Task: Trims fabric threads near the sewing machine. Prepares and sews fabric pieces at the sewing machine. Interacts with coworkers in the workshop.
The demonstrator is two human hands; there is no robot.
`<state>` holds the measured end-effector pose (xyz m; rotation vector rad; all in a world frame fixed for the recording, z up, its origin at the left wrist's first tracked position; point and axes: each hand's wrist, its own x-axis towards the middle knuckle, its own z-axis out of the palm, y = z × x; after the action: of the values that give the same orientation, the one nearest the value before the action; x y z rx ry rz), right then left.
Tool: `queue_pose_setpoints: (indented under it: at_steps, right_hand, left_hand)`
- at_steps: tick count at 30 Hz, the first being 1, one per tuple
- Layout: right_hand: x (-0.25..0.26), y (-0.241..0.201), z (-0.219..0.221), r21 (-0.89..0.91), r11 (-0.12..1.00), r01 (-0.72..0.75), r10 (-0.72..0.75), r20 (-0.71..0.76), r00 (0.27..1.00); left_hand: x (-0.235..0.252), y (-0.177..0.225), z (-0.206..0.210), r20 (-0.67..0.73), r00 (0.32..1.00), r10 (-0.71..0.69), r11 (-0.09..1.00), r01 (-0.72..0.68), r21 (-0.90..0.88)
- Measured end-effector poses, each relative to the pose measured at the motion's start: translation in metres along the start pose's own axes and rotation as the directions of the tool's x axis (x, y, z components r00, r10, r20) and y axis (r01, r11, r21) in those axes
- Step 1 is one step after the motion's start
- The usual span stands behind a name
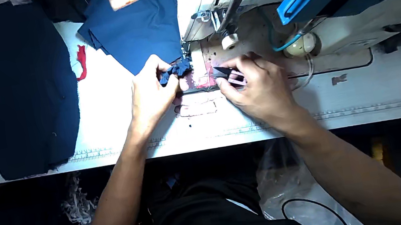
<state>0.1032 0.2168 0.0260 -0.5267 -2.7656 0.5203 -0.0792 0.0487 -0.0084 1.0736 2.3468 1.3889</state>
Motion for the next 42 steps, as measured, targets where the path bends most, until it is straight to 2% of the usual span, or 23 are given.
queue_pose_setpoints:
  at_steps: [3, 5, 7, 11, 17, 19, 21, 24, 26, 28, 32, 34, 37, 39, 42]
  right_hand:
    - [0.023, -0.007, 0.016, -0.02, 0.999, -0.025, 0.025, -0.006, 1.0]
    - [0.034, -0.011, 0.024, -0.052, 0.998, -0.037, 0.038, 0.017, 0.999]
    - [0.038, -0.014, 0.029, -0.061, 0.998, -0.034, 0.037, 0.045, 0.998]
    - [0.021, -0.016, 0.023, -0.032, 0.998, 0.048, -0.047, 0.049, 0.998]
    - [0.001, -0.011, 0.012, -0.058, 0.998, -0.033, 0.037, 0.069, 0.997]
    - [0.0, -0.009, 0.01, -0.069, 0.996, -0.047, 0.051, 0.059, 0.997]
    - [0.0, -0.008, 0.007, -0.073, 0.996, -0.048, 0.052, 0.047, 0.998]
    - [-0.001, -0.006, 0.005, -0.059, 0.998, -0.023, 0.025, 0.035, 0.999]
    - [0.003, -0.006, 0.006, -0.049, 0.999, 0.008, -0.007, 0.035, 0.999]
    - [0.01, -0.006, 0.008, -0.054, 0.998, 0.041, -0.038, 0.051, 0.998]
    - [0.032, -0.01, 0.013, -0.164, 0.974, 0.157, -0.147, 0.07, 0.987]
    - [0.042, -0.011, 0.013, -0.208, 0.958, 0.198, -0.182, 0.095, 0.979]
    - [0.043, -0.013, 0.011, -0.202, 0.958, 0.201, -0.179, 0.121, 0.976]
    - [0.036, -0.017, 0.014, -0.177, 0.971, 0.158, -0.144, 0.094, 0.985]
    - [0.029, -0.026, 0.025, -0.157, 0.982, 0.109, -0.108, 0.014, 0.994]
  left_hand:
    - [0.0, -0.002, 0.001, -0.025, 0.999, 0.036, 0.996, -0.038, -0.084]
    - [0.002, 0.001, 0.002, -0.018, 0.999, 0.031, 0.998, -0.032, -0.051]
    - [0.006, 0.009, 0.001, 0.02, 1.0, -0.019, 0.999, 0.019, 0.043]
    - [0.013, 0.027, 0.003, 0.097, 0.972, -0.212, 0.954, 0.184, 0.237]
    - [0.019, 0.044, 0.016, 0.209, 0.941, -0.267, 0.874, 0.145, 0.464]
    - [0.019, 0.038, 0.014, 0.181, 0.973, -0.142, 0.889, 0.045, 0.455]
    - [0.019, 0.027, 0.009, 0.096, 0.993, 0.071, 0.852, -0.11, 0.512]
    - [0.014, 0.017, 0.006, 0.096, 0.924, 0.37, 0.717, -0.35, 0.603]
    - [0.005, 0.013, 0.007, 0.156, 0.875, 0.459, 0.672, -0.456, 0.584]
    - [-0.005, 0.006, 0.01, 0.18, 0.85, 0.495, 0.691, -0.511, 0.511]
    - [-0.009, -0.003, 0.015, 0.116, 0.837, 0.535, 0.749, -0.533, 0.393]
    - [-0.007, -0.004, 0.015, 0.068, 0.876, 0.478, 0.827, -0.474, 0.302]
    - [-0.002, 0.0, 0.01, -0.056, 0.98, 0.188, 0.982, -0.187, 0.022]
    - [0.0, 0.001, 0.009, -0.096, 0.992, 0.087, 0.991, -0.095, -0.089]
    - [0.0, 0.002, 0.012, -0.107, 0.991, 0.078, 0.992, -0.089, -0.094]
